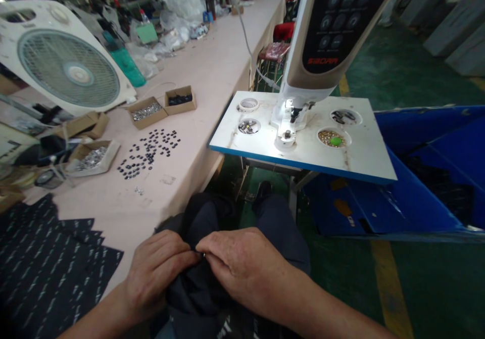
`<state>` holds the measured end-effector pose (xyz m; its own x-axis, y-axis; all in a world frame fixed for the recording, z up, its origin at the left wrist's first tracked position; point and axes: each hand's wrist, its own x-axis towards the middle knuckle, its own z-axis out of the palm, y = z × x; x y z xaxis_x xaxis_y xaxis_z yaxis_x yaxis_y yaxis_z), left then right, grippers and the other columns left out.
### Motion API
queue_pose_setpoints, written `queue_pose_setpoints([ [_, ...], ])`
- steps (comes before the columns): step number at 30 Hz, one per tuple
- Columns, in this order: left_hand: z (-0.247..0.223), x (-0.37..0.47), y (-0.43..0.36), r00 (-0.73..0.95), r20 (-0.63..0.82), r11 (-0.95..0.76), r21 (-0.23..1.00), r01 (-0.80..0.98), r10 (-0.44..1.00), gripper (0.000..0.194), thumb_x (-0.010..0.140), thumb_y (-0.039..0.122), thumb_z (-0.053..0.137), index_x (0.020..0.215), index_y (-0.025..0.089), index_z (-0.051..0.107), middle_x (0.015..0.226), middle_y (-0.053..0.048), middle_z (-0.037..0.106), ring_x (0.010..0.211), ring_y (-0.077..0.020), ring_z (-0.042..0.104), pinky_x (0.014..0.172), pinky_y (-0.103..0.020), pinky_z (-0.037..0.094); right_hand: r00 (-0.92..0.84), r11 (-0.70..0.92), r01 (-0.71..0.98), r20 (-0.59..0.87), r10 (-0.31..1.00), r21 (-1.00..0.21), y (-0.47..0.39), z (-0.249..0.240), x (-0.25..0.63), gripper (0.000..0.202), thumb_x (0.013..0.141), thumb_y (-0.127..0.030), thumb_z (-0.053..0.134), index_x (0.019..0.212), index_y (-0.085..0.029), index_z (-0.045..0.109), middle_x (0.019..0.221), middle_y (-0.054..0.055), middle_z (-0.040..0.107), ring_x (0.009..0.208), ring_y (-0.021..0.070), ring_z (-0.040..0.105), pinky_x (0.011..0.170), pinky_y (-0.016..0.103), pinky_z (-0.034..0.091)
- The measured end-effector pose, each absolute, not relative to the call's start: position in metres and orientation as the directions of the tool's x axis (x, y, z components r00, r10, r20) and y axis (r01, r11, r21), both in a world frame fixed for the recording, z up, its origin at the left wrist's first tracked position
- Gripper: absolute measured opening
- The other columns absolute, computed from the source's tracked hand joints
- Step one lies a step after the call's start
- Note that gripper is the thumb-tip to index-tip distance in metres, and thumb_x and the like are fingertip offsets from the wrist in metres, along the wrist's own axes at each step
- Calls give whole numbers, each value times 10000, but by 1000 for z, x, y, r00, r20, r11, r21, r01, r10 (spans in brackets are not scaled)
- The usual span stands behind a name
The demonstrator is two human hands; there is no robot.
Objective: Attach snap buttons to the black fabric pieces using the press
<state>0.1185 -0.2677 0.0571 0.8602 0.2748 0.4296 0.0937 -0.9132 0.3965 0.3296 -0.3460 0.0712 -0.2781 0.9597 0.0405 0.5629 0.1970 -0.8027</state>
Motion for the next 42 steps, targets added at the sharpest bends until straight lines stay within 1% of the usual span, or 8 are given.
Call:
queue_pose_setpoints([
  [6, 55, 124, -266, 871, 278, -818, 536, 210, 406, 215, 796, 76, 500, 954, 180, 602, 825, -39, 625, 746, -171, 552, 623, -305, 376, -308, 118, 497, -48, 950, -860, -340, 85, 343, 282, 945, -161, 434, 1082, -248, 665, 927, -4, 716, 839, 142, 653, 785, 237, 450],
  [9, 57, 128, -266, 874, 211, -769, 592, 243, 438, 196, 769, 75, 532, 908, 194, 601, 791, -16, 610, 730, -153, 555, 610, -284, 371, -334, 38, 375, -97, 938, -926, -337, 92, 351, 266, 958, -271, 476, 1162, -257, 646, 1002, 18, 721, 905, 173, 667, 811, 255, 476],
  [12, 59, 132, -266, 865, 163, -719, 638, 275, 476, 194, 753, 63, 537, 877, 194, 609, 758, -3, 599, 708, -140, 556, 590, -266, 355, -351, -40, 277, -140, 926, -960, -336, 94, 355, 485, 787, -438, 725, 1224, -257, 617, 1050, 33, 719, 955, 220, 671, 810, 269, 507],
  [15, 57, 134, -265, 852, 78, -651, 682, 334, 518, 189, 727, 41, 549, 825, 188, 615, 711, 13, 578, 673, -125, 545, 580, -258, 332, -364, -42, 303, -156, 918, -952, -336, 94, 354, 730, 567, -463, 868, 1225, -274, 615, 1069, 30, 713, 967, 248, 666, 816, 280, 510],
  [23, 55, 138, -262, 767, -175, -416, 755, 507, 618, 107, 683, 79, 633, 727, 176, 638, 709, 35, 595, 681, -116, 548, 591, -225, 324, -250, -36, 482, -177, 952, -875, -334, 71, 337, 496, 702, -49, 560, 1147, -263, 610, 928, -22, 709, 829, 164, 660, 703, 221, 444],
  [26, 55, 138, -261, 717, -327, -235, 792, 563, 616, 41, 716, 186, 682, 712, 160, 650, 704, 30, 610, 664, -120, 539, 566, -213, 332, -210, -106, 437, -216, 953, -893, -331, 63, 334, 469, 683, -47, 561, 1104, -244, 619, 899, -30, 704, 783, 144, 647, 662, 209, 427],
  [30, 50, 136, -258, 699, -488, 27, 829, 558, 523, 227, 717, 338, 742, 763, 132, 660, 654, 45, 555, 601, -100, 465, 530, -203, 325, -223, -211, 308, -286, 932, -928, -328, 57, 335, 417, 686, -97, 615, 1085, -217, 609, 888, -16, 700, 767, 148, 636, 646, 213, 434],
  [42, 46, 133, -262, 714, -602, 463, 778, 424, 357, 295, 680, 336, 792, 815, 102, 672, 676, 34, 544, 622, -84, 434, 607, -198, 329, -296, -432, -71, -394, 870, -899, -326, 37, 336, 411, 642, -113, 645, 1042, -172, 575, 763, -47, 609, 630, 85, 518, 554, 181, 345],
])
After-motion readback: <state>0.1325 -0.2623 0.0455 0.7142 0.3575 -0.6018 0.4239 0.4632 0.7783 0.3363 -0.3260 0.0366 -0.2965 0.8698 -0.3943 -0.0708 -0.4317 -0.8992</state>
